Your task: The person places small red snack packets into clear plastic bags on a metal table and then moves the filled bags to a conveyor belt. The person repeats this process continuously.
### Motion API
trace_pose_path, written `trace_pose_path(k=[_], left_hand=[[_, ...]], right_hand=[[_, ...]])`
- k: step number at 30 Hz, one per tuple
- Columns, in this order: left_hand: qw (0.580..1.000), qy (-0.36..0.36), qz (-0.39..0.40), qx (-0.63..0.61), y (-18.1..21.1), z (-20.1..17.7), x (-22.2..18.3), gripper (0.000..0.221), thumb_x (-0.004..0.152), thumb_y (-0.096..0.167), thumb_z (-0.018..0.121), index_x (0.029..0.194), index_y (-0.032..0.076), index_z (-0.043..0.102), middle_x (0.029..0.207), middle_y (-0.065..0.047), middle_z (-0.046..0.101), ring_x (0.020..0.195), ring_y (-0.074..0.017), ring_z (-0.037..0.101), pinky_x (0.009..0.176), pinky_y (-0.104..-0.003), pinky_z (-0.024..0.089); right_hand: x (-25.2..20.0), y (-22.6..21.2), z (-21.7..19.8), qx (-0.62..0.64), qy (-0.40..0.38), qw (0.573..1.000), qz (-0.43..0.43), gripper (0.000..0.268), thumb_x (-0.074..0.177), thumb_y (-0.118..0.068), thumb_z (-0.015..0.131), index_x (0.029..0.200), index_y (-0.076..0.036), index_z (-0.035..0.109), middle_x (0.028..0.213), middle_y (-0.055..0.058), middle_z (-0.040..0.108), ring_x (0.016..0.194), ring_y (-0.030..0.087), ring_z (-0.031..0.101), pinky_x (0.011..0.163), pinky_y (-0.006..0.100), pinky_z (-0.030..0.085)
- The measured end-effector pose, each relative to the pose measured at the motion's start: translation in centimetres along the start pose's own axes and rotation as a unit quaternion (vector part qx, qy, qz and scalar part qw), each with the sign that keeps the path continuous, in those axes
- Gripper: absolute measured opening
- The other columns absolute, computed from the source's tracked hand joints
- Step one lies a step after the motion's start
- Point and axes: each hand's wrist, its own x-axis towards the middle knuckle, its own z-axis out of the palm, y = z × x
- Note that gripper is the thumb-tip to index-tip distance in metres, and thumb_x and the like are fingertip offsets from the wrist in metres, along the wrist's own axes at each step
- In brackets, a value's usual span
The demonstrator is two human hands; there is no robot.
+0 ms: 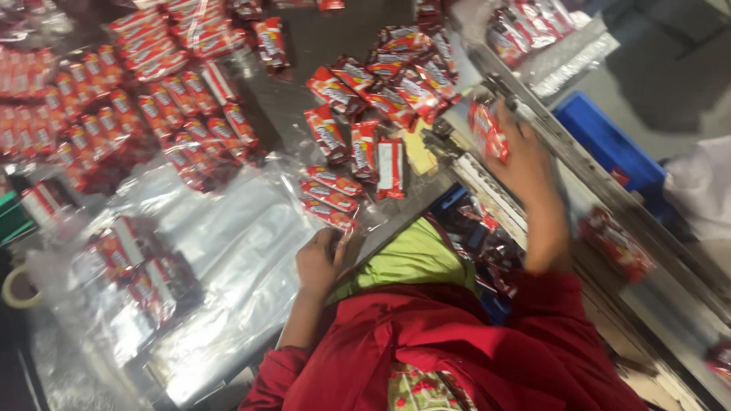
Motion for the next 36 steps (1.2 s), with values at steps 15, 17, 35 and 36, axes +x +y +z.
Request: trace_pose_path(k=[15,17,35,36], left_hand=[[0.987,0.056,0.146,-0.021,2.4,1.6,-4.2,0.015,0.082,0.018,0.077,0.081,0.007,0.066,0.078,-0.015,0.064,0.07,-0.0359,0.062,0.063,-0.047,0.046],[0.985,0.129,0.085,-0.077,1.6,0.7,-3.1,0.01,0.089,0.015,0.072,0.093,0.007,0.068,0.088,-0.015,0.07,0.077,-0.0362,0.067,0.069,-0.045,0.052],[0.992,0.025,0.056,0.111,1.8,-0.5,0.7,0.023,0.089,0.022,0.074,0.112,0.018,0.072,0.084,-0.011,0.073,0.068,-0.0327,0.07,0.058,-0.045,0.054],[0.992,0.016,0.056,0.108,2.2,-0.7,0.6,0.023,0.089,0.022,0.074,0.112,0.018,0.073,0.085,-0.011,0.073,0.069,-0.0326,0.07,0.059,-0.045,0.054]], right_hand=[[-4.6,-15.8,28.2,0.422,-0.212,0.858,0.203,0.07,0.086,-0.022,0.066,0.151,-0.021,0.04,0.128,-0.004,0.061,0.101,0.01,0.063,0.081,0.031,0.049],[-3.9,-15.7,26.4,0.271,-0.21,0.939,0.016,0.065,0.089,-0.026,0.065,0.15,-0.016,0.042,0.133,0.001,0.06,0.11,0.014,0.062,0.089,0.034,0.049],[-6.1,1.8,-2.7,-0.121,0.145,0.982,0.018,0.065,0.095,-0.023,0.078,0.155,-0.02,0.051,0.144,0.017,0.058,0.131,0.038,0.053,0.112,0.048,0.042],[-6.7,1.8,-2.9,-0.114,0.161,0.98,0.038,0.063,0.097,-0.022,0.077,0.154,-0.024,0.052,0.144,0.014,0.059,0.131,0.035,0.055,0.113,0.045,0.045]])
